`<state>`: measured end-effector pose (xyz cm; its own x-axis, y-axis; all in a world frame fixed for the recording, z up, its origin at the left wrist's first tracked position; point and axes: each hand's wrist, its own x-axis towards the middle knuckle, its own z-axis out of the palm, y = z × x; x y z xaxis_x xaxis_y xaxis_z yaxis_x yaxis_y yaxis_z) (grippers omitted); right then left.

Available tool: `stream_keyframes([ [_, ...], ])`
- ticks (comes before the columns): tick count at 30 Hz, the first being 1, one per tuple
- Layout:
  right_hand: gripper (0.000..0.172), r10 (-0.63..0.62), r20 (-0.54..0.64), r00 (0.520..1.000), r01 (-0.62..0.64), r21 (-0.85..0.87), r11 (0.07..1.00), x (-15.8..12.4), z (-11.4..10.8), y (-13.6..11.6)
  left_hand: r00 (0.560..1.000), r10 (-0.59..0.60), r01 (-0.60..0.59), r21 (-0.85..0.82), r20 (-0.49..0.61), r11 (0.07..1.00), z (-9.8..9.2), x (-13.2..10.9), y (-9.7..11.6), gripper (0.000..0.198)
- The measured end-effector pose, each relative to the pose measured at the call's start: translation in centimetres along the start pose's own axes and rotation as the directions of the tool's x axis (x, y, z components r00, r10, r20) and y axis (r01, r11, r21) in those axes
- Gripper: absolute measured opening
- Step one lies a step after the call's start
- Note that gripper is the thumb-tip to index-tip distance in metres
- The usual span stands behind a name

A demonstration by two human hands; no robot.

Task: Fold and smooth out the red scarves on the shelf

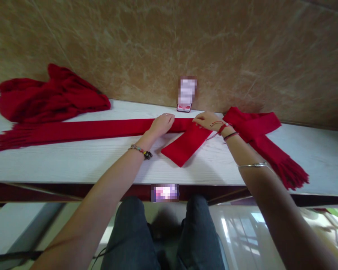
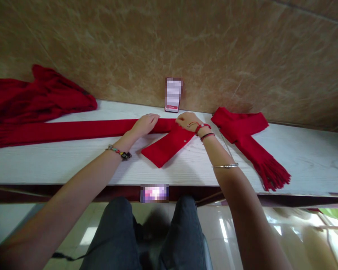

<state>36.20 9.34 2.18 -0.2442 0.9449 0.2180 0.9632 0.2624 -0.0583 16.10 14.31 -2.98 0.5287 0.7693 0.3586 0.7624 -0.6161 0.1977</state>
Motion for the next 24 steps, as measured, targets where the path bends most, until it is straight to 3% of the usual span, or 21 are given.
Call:
stream_keyframes([
  [4, 0.042, 0.143, -0.071, 0.987, -0.144, -0.008, 0.990, -0.8, 1.6, 2.9, 0.994, 0.012, -0.014, 0.024, 0.106, 1.000, -0.3, -1.0, 0.0, 0.042],
  [8, 0.055, 0.167, -0.033, 0.985, -0.163, 0.079, 0.983, -1.5, 5.3, 3.9, 0.938, -0.050, 0.023, 0.081, 0.343, 0.996, 0.1, -1.7, 0.5, 0.049],
  [10, 0.057, 0.154, -0.056, 0.987, -0.146, 0.117, 0.982, -1.8, 6.2, 3.9, 0.922, -0.050, 0.018, 0.085, 0.384, 0.996, 0.1, -1.7, 0.6, 0.050],
  [15, 0.052, 0.165, -0.154, 0.974, -0.145, 0.136, 0.980, -2.2, 4.9, 3.9, 0.916, -0.056, 0.021, 0.092, 0.396, 0.996, -0.2, -1.6, 0.7, 0.050],
  [19, 0.043, 0.097, -0.099, 0.990, -0.085, 0.119, 0.989, -2.3, 4.3, 3.4, 0.934, -0.037, 0.012, 0.074, 0.356, 0.997, -0.3, -1.6, 1.0, 0.049],
  [24, 0.057, -0.036, 0.011, 0.999, 0.034, 0.122, 0.992, -2.4, 6.6, 2.6, 0.960, 0.054, -0.064, 0.029, 0.273, 0.998, 0.0, -1.6, 1.2, 0.046],
])
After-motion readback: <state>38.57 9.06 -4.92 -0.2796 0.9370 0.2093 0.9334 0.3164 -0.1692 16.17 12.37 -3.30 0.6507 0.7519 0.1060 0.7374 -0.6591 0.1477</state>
